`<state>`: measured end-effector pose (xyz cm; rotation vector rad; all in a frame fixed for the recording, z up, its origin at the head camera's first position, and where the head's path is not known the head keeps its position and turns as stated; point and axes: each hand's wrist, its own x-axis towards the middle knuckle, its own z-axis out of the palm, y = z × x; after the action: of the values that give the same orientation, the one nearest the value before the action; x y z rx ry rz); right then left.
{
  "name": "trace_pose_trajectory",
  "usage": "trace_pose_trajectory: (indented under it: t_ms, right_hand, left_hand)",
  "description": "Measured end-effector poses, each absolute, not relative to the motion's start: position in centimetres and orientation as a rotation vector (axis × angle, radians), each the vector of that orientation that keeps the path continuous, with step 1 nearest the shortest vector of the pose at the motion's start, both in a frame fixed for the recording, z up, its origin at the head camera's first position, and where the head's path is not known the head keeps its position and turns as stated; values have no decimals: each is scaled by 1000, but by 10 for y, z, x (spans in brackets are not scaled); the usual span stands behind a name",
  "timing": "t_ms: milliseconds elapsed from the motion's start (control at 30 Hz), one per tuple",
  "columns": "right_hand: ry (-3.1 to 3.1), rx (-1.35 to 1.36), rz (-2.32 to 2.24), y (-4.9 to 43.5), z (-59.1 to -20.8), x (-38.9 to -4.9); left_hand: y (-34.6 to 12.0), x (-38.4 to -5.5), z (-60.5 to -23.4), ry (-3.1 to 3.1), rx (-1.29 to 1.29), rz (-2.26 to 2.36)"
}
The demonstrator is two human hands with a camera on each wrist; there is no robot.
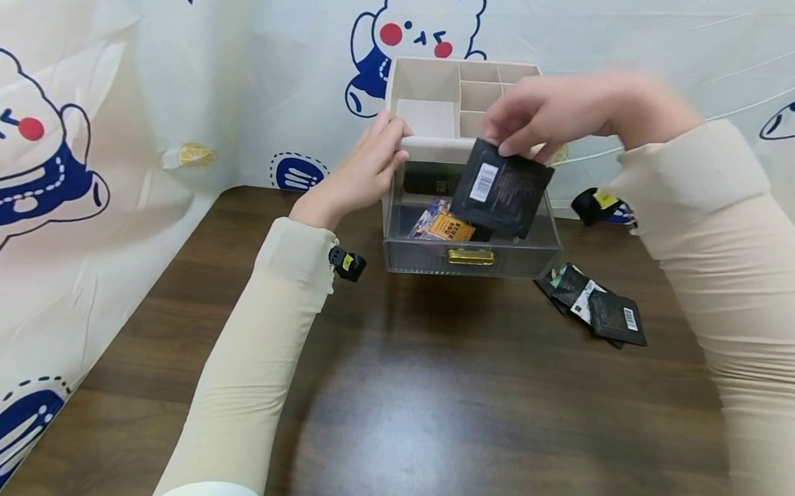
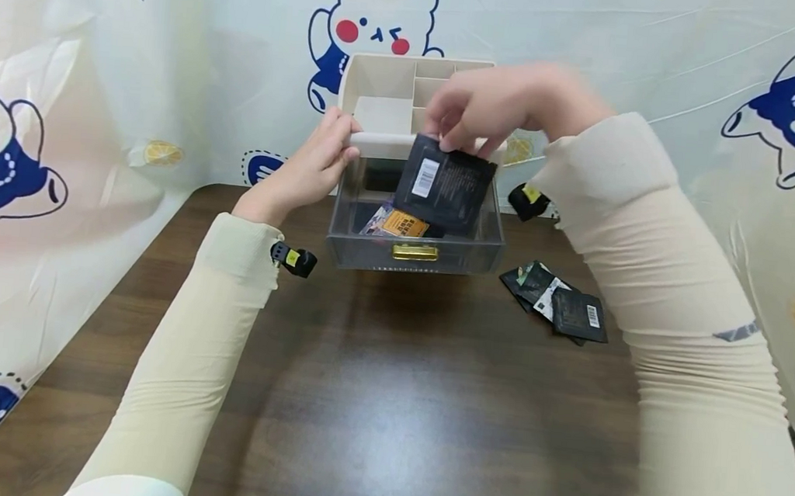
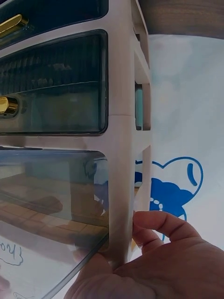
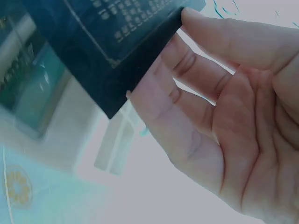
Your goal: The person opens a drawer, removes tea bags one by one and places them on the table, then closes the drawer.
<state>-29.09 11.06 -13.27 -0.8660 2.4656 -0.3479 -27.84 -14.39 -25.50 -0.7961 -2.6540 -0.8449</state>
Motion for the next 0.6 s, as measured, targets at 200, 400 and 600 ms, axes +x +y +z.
trace_pose_trajectory:
  t_ms: [200, 400, 600]
  right_hand:
    - [2552, -799, -389, 157, -125, -303]
    - [2555, -713, -453, 212, -128, -311]
    - [2496, -608, -544, 267, -156, -316]
  left_hand:
    - [-144, -278, -255, -2661, -783, -822]
    - [-144, -278, -255, -2657, -785, -831]
    - [-143, -278, -256, -2657, -791, -850]
